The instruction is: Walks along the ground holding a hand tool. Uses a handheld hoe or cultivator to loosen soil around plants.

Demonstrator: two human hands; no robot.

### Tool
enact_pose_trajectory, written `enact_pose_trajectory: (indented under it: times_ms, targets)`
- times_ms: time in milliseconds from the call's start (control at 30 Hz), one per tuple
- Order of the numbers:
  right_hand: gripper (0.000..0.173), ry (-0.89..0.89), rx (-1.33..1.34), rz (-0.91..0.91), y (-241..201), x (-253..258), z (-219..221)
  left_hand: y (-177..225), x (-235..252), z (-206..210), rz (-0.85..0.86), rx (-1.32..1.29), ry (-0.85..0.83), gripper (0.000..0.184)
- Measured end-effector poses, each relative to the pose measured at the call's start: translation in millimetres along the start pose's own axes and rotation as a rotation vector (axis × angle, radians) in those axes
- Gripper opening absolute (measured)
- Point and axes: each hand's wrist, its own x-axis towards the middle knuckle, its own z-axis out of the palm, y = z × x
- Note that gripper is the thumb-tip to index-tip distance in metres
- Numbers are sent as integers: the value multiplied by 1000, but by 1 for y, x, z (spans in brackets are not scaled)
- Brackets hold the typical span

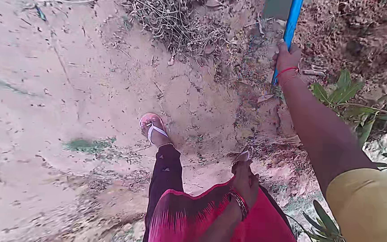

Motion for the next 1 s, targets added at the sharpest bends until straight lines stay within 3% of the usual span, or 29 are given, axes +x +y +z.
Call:
enact_pose_trajectory:
  times_ms: [67,167,367,567,867,1000]
  targets:
    - [46,21,-143,-43,-16,57,14,-11,3,-6,-69,63,-18,52]
    - [48,-43,-312,72,-4,95,50,-19,13,-14,-127,103,59,52]
    - [55,-143,-211,216,57,43,95,-13,19,-25,-160,96,48,52]
    - [52,-189,-38,363,59,3,56,-1,24,-25,-88,142,76,51]
    - [49,-358,-204,531,64,-52,14,7,39,-16,-74,270,27,53]
    - [46,-384,-237,517,62,-68,3,8,44,-11,-63,311,26,53]
